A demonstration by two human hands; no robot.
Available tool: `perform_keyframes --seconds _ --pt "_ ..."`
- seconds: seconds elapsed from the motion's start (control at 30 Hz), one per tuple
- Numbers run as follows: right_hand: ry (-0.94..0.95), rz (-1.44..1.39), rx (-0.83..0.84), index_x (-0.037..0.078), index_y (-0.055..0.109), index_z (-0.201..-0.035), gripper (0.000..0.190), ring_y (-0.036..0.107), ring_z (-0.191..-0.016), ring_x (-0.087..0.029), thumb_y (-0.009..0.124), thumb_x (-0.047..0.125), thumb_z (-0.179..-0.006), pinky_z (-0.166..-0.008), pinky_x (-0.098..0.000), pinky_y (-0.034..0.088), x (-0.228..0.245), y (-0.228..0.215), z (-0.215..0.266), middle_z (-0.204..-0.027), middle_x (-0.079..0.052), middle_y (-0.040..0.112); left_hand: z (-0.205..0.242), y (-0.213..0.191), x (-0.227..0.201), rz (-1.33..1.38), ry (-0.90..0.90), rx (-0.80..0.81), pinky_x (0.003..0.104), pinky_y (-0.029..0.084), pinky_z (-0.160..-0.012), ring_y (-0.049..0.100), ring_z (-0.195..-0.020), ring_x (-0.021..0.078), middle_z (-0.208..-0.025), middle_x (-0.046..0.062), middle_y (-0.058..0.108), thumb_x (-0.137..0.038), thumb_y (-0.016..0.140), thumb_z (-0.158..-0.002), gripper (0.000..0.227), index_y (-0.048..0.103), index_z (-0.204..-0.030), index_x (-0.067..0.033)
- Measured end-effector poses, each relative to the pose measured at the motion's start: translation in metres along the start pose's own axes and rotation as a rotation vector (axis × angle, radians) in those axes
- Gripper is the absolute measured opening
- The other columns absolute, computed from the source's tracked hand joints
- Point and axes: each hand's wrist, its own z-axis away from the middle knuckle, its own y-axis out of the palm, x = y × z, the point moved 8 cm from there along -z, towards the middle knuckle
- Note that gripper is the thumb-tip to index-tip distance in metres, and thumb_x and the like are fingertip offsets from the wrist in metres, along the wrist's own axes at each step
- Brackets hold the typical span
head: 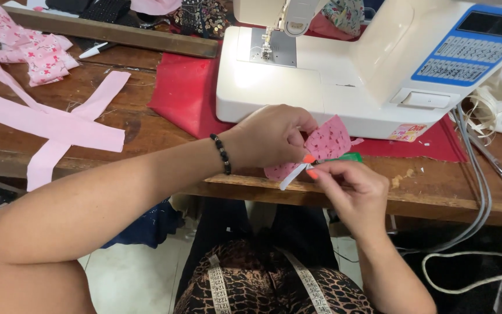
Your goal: Assembling and finishing small fabric bows by folding, wrapping, trimming with scissors, and sealing edges with a lighter.
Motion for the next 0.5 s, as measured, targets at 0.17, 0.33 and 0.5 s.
perform_keyframes --seconds 0.17,0.33,0.5 --pt "-0.178 -0.024 -0.167 -0.001 0.078 -0.103 0.040 0.057 -0.075 -0.021 0.068 0.039 -0.102 -0.077 -0.0354 0.052 -0.016 -0.040 -0.010 -0.084 -0.012 0.064 0.023 -0.007 -0.035 0.068 0.006 0.125 0.036 0.060 -0.077 0.076 -0.080 0.0222 -0.089 0.013 0.080 -0.014 0.072 -0.082 0.051 0.063 -0.130 0.0002" --pt "0.104 -0.169 0.241 0.006 0.045 -0.144 0.066 0.065 -0.109 -0.021 0.073 0.025 -0.087 -0.093 -0.0312 0.054 0.014 -0.017 -0.035 -0.123 -0.014 0.065 0.032 -0.003 -0.047 0.382 -0.161 0.128 0.024 0.045 -0.038 0.056 -0.045 0.0126 -0.082 0.016 0.077 -0.004 0.077 -0.082 0.045 0.062 -0.124 0.0009" --pt "0.295 -0.428 0.098 0.003 0.068 -0.107 0.019 0.072 -0.089 -0.013 0.075 0.011 -0.091 -0.082 -0.0238 0.059 -0.018 -0.009 -0.029 -0.100 -0.010 0.077 0.051 -0.023 -0.022 0.352 -0.132 -0.182 0.026 0.063 -0.067 0.077 -0.088 0.0173 -0.119 0.013 0.079 -0.040 0.073 -0.072 0.069 0.057 -0.133 -0.0144"
